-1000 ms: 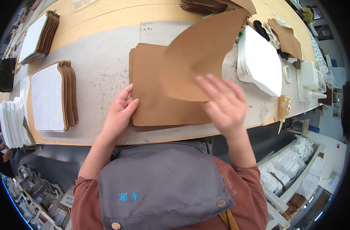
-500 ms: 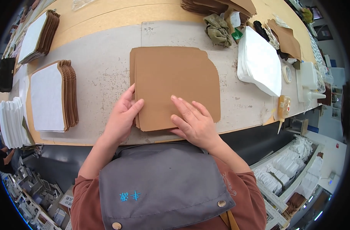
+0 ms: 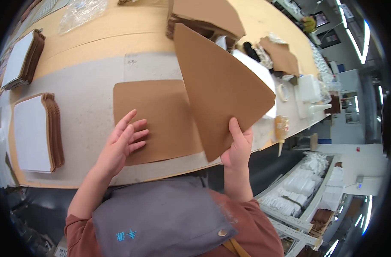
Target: Applying glue and paper lining to leather pieces on a workshop table.
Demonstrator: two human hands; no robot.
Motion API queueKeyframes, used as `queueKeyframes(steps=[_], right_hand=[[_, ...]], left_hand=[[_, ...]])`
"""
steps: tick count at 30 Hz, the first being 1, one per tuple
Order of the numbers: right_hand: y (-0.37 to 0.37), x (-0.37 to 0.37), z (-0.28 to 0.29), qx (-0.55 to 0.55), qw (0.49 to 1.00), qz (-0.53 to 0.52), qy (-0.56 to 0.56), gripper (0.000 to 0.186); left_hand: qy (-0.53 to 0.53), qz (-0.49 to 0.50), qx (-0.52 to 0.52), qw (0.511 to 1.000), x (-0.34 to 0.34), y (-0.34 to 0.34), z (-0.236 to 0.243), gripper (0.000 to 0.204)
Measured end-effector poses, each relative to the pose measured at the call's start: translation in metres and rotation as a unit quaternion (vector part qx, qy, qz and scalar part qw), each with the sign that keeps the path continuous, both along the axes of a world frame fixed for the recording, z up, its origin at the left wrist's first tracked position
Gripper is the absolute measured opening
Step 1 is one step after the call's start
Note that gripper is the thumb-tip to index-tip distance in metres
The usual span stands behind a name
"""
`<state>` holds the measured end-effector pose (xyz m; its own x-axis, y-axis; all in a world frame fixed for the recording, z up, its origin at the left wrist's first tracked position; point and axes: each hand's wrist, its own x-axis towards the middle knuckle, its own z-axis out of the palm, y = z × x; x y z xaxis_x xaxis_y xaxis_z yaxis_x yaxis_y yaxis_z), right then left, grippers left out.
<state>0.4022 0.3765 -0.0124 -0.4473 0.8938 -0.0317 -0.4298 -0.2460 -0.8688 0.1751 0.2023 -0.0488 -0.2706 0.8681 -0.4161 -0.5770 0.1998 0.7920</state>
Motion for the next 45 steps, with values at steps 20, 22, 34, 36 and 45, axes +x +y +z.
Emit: queueKeyframes(steps=[20, 22, 34, 36, 45], right_hand=[[0.017, 0.035, -0.004, -0.168, 0.962, 0.111, 0.184, 0.036], [0.016, 0.033, -0.003, -0.154, 0.968, 0.098, 0.172, 0.036], [0.017, 0.029, -0.005, -0.107, 0.978, 0.096, 0.149, 0.033], [0.017, 0.029, -0.007, -0.107, 0.976, 0.103, 0.159, 0.032], [0.023, 0.03, -0.017, -0.077, 0.98, 0.119, 0.137, 0.038]], left_hand=[[-0.08, -0.005, 0.164, 0.983, 0.005, 0.059, 0.04, 0.072], [-0.08, -0.001, 0.159, 0.984, 0.004, 0.058, 0.042, 0.069], [0.026, -0.047, 0.157, 0.986, -0.004, 0.051, 0.047, 0.043], [0.034, -0.049, 0.136, 0.989, -0.005, 0.05, 0.046, 0.039], [0.058, -0.045, 0.131, 0.989, -0.011, 0.046, 0.044, 0.032]])
